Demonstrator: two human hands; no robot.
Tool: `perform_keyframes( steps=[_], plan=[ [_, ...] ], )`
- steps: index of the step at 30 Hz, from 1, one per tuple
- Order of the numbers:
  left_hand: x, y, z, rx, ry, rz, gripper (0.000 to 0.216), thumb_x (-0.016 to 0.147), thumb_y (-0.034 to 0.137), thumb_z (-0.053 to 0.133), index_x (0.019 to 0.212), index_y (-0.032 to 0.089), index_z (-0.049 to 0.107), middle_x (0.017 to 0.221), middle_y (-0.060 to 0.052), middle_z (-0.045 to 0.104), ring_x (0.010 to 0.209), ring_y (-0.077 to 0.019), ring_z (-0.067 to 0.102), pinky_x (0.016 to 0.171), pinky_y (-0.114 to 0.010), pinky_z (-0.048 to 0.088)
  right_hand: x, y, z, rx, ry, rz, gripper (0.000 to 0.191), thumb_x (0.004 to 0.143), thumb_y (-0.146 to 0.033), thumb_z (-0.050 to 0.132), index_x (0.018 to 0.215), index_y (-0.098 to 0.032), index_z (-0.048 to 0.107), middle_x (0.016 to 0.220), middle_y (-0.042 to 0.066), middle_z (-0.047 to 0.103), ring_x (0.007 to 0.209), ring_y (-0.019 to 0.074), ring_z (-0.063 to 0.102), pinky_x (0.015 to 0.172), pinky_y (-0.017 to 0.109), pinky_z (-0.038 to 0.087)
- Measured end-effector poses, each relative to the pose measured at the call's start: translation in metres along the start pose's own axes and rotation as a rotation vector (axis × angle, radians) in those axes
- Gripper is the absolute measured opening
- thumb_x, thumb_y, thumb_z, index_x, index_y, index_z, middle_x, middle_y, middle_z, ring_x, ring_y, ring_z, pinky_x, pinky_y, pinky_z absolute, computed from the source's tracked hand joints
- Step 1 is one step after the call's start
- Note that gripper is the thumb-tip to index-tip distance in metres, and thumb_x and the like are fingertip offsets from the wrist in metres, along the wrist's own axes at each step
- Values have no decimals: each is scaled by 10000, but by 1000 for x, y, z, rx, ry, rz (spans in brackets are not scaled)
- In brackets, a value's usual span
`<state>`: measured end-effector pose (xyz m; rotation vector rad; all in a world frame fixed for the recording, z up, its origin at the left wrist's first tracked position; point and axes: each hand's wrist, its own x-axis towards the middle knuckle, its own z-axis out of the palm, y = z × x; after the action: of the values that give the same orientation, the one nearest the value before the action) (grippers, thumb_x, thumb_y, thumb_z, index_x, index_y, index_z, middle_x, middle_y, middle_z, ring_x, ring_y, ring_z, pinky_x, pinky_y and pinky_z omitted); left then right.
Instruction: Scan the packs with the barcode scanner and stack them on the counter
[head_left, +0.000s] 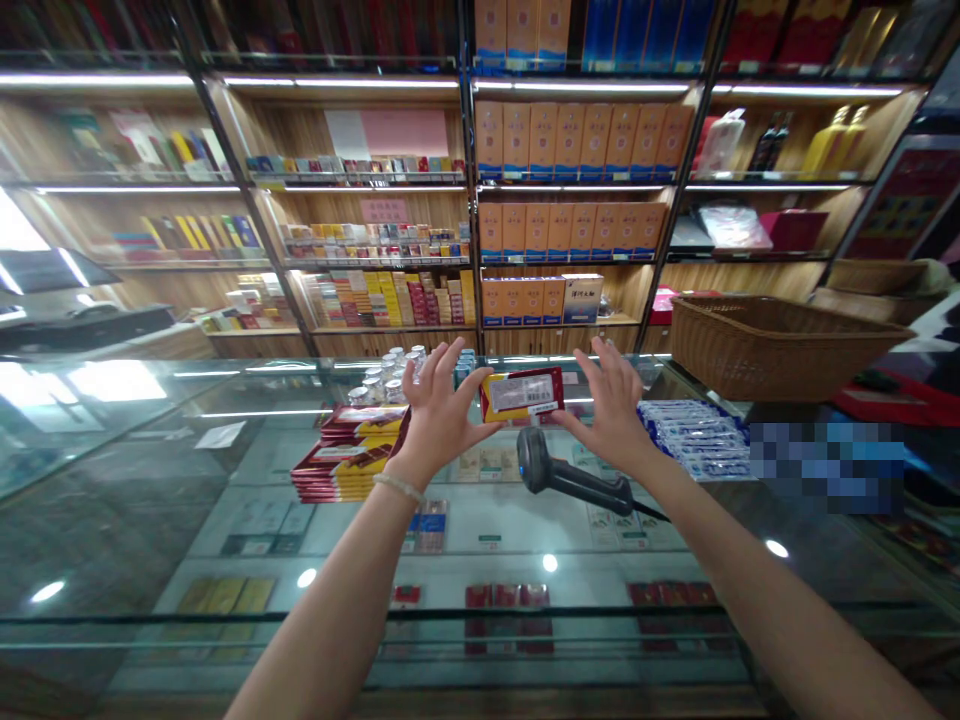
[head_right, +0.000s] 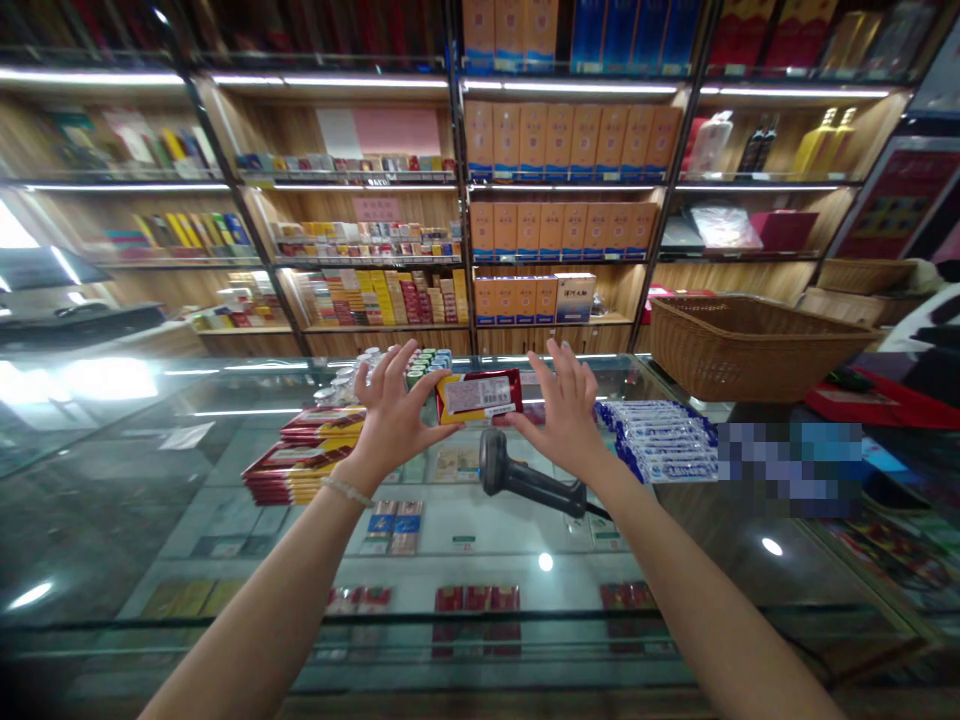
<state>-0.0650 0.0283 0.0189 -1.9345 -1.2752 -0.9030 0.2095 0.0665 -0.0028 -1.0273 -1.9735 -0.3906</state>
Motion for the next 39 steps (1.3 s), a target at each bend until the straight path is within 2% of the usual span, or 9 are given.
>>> perform_keyframes(
  steps=[4,10,13,16,19,27,31,35,39],
  plan=[
    [-1,-5,0,-17,3,-33,712,750,716,751,1316,303,629,1659,-147,355,1522,-401,312,1258,-637,67,2,-8,6,107,72,105,700,1024,-482,404,1633,-293,115,1674,150,280,1544,326,271,1191,604,311],
    [-2,-9,-1,5,20,-55,730,728,725,770,1326,332,622,1663,-138,347,1527,-392,312,1254,-634,68,-23,-20,12,133,8,139,687,1014,-511,435,1611,-289,180,1600,184,401,1494,361,375,1155,646,337],
    [-2,-11,-1,35,27,-49,732,741,743,745,1334,334,616,1653,-157,354,1530,-385,315,1251,-635,80,-39,-20,18,94,-86,132,770,974,-576,496,1609,-255,203,1611,205,398,1496,384,378,1144,663,342],
    [-2,-12,-1,49,28,-45,733,745,752,733,1338,338,613,1657,-156,349,1526,-386,323,1251,-637,73,-50,-21,22,26,-251,92,879,862,-709,606,1550,-225,352,1628,231,379,1503,425,362,1137,690,344],
    [-3,-14,0,55,22,-46,736,744,747,737,1346,343,608,1664,-155,338,1530,-382,314,1252,-634,62,-57,-23,23,9,-385,59,863,783,-770,660,1445,-241,497,1602,215,434,1479,426,408,1117,684,383],
    [-3,-14,0,52,14,-56,720,763,766,703,1340,344,614,1688,-120,316,1527,-373,316,1262,-617,32,-61,-24,14,-25,-458,-24,892,721,-782,718,1386,-207,572,1557,220,500,1453,440,441,1103,688,395],
    [-3,-14,0,47,27,-46,738,751,771,712,1340,338,614,1688,-127,317,1517,-384,331,1259,-612,23,-57,-30,3,-99,-552,-34,721,774,-703,722,1246,-162,656,1520,230,537,1444,441,442,1127,672,371],
    [-4,-14,2,48,39,-31,739,748,774,714,1339,343,612,1681,-132,328,1513,-377,341,1257,-601,31,-55,-39,-4,-96,-658,6,475,873,-527,685,1157,-147,679,1466,222,582,1411,399,484,1076,573,458],
    [-5,-14,3,55,35,-30,752,746,782,708,1348,343,607,1670,-144,344,1509,-380,344,1250,-604,45,-54,-41,-2,-37,-655,50,386,866,-392,672,1158,-140,663,1450,226,585,1370,377,524,1048,508,486]
  ],
)
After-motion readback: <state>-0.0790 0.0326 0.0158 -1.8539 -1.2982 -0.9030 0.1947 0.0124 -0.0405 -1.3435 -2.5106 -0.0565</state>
